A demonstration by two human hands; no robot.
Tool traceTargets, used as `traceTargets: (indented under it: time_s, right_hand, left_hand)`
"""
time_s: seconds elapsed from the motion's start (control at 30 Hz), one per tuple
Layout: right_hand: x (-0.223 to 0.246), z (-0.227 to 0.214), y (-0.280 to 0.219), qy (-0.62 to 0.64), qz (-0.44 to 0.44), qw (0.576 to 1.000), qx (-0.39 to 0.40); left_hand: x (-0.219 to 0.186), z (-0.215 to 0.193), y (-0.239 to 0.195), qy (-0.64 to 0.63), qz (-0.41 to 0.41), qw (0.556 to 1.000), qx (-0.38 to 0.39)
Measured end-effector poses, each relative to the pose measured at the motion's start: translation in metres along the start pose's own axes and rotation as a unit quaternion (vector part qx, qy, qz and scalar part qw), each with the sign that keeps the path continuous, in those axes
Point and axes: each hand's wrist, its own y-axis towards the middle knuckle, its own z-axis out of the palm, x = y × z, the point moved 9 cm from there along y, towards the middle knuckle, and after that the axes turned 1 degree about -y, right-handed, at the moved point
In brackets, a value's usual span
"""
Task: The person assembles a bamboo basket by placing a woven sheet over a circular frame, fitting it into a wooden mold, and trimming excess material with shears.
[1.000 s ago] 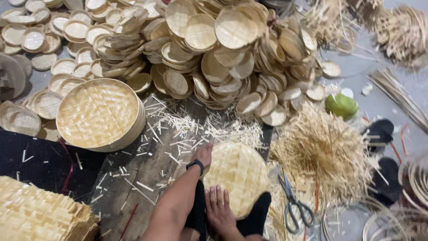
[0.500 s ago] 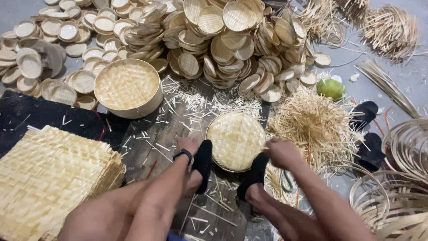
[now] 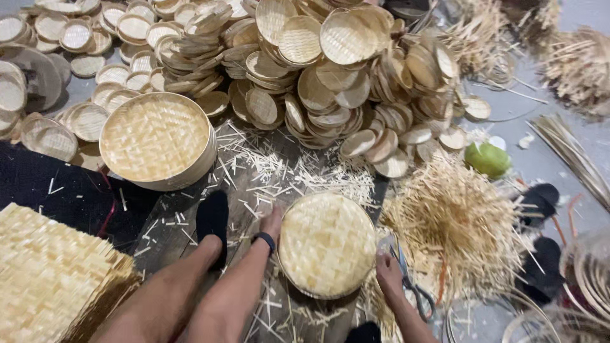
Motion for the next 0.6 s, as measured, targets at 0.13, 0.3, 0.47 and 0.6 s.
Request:
traceTargets:
  time_s: [0.13,0.3,0.47,0.6]
  right_hand:
    - [-0.004,0.069,0.006,0.502,0.233,0.83,0.071]
    - [0.049,0.007,0.015,0.52,0.054,0.853,-0.001]
    - [0.073,-0.083,-0.022,0.535,-0.009,0.842,-0.066]
    - [0.061,-0.047,-0.038,0.417,0.166,0.892,0.043]
  left_hand:
    - [0.019,0.017,-0.002,-0.045,-0.082,0.995,-0.024]
    - [-0.051,0.005,-0.065,-0.204,0.069,0.977,-0.001]
    - [-0.144,-0.049,-0.148,-0.348,0.289,0.889,0.074]
    - [-0.096,-0.019,-0.113,-0.307,-0.045,0.92,0.238]
